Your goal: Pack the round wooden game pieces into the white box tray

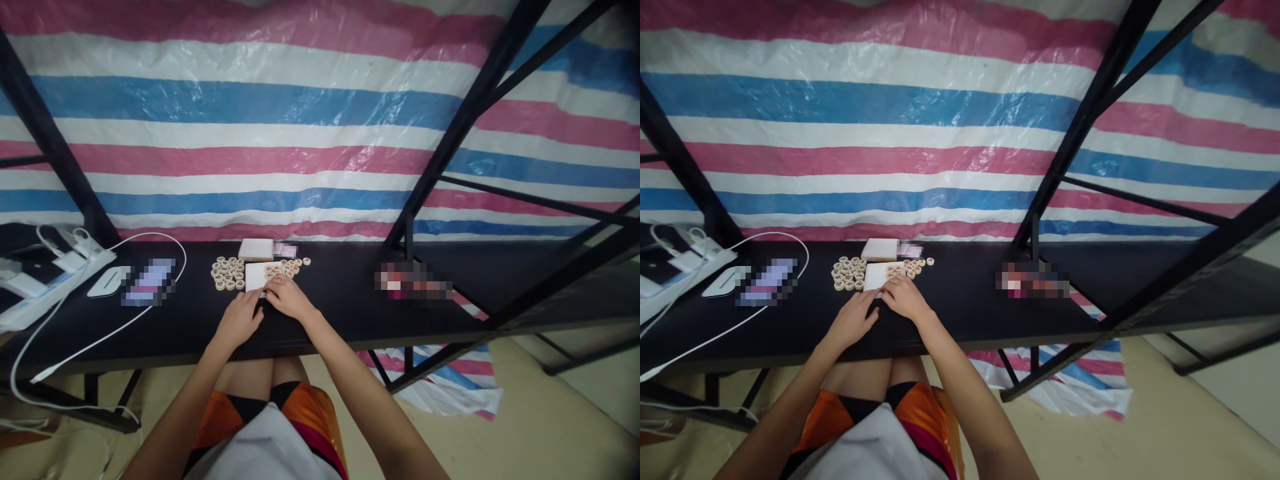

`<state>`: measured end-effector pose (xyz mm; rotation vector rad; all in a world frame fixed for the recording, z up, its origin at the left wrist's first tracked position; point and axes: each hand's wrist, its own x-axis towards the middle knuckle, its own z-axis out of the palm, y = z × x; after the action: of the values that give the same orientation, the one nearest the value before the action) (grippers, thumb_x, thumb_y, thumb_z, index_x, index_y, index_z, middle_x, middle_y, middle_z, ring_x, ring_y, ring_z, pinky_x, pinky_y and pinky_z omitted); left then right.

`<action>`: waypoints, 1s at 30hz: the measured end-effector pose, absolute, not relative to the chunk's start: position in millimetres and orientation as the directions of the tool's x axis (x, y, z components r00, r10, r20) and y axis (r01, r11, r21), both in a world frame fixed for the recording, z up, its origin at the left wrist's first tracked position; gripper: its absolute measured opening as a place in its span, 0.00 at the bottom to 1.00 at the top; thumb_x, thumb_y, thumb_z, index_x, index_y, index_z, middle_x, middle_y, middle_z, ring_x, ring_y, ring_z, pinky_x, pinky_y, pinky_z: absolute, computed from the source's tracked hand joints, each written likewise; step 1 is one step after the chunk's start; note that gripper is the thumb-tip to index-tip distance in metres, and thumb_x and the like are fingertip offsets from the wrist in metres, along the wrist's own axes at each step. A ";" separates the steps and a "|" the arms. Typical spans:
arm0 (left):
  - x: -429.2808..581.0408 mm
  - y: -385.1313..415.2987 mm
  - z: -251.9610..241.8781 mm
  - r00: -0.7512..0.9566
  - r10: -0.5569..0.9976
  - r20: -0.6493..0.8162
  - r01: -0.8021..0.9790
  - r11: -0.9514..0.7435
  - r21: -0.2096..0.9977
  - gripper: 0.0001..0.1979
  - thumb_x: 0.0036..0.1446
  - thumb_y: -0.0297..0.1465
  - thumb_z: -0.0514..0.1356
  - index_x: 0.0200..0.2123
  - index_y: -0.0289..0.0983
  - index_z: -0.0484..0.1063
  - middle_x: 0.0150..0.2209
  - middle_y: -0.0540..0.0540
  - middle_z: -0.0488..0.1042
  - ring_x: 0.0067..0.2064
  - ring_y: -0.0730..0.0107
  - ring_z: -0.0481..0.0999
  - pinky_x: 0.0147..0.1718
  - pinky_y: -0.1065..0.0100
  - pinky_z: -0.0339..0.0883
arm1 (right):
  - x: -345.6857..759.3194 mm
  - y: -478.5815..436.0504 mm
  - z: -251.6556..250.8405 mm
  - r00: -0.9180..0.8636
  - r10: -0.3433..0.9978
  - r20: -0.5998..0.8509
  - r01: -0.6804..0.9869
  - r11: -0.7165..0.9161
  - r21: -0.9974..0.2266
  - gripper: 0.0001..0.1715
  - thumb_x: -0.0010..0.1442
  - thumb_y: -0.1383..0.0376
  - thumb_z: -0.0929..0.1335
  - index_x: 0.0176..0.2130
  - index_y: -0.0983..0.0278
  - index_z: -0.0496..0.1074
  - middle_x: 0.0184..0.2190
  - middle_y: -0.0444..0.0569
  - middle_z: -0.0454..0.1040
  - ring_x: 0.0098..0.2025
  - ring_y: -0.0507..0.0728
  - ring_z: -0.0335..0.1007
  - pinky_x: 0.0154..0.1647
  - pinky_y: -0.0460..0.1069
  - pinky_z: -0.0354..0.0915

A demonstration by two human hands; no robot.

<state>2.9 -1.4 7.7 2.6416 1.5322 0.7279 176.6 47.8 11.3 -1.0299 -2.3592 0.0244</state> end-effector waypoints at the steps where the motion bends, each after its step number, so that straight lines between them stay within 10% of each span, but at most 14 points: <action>1: 2.8 -1.1 7.1 0.418 0.819 0.393 0.819 -0.527 0.227 0.20 0.60 0.29 0.51 0.55 0.35 0.64 0.52 0.40 0.71 0.48 0.57 0.69 0.49 0.56 0.65 | 176.7 47.5 11.4 -0.543 0.685 0.485 0.672 0.701 -0.238 0.11 0.59 0.71 0.62 0.35 0.65 0.73 0.34 0.49 0.75 0.42 0.56 0.66 0.50 0.51 0.59; 9: 2.3 0.5 5.9 0.422 0.822 0.383 0.813 -0.530 0.242 0.21 0.60 0.30 0.51 0.57 0.35 0.64 0.53 0.42 0.70 0.49 0.58 0.68 0.49 0.58 0.65 | 179.8 49.1 12.8 -0.466 0.720 0.514 0.681 0.663 -0.310 0.12 0.60 0.71 0.61 0.37 0.64 0.73 0.37 0.49 0.74 0.43 0.56 0.66 0.51 0.52 0.58; 18: 2.2 0.6 5.6 0.419 0.825 0.379 0.815 -0.526 0.244 0.21 0.61 0.29 0.51 0.56 0.36 0.64 0.54 0.42 0.70 0.50 0.58 0.68 0.49 0.58 0.64 | 208.4 62.7 7.9 -0.034 0.909 0.414 0.896 0.212 -0.391 0.20 0.60 0.72 0.59 0.46 0.62 0.74 0.49 0.51 0.71 0.49 0.58 0.63 0.51 0.51 0.60; 30: 1.7 1.0 4.3 0.435 0.812 0.390 0.808 -0.543 0.231 0.22 0.60 0.29 0.51 0.58 0.37 0.63 0.55 0.43 0.69 0.49 0.59 0.67 0.50 0.58 0.64 | 209.3 61.1 5.5 -0.032 0.932 0.361 0.933 0.157 -0.323 0.15 0.60 0.68 0.61 0.43 0.63 0.73 0.47 0.53 0.71 0.45 0.59 0.64 0.46 0.50 0.61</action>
<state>1.7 1.0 4.3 2.6527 1.4972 0.7287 209.3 61.1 5.5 -1.7671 -1.9562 -0.0039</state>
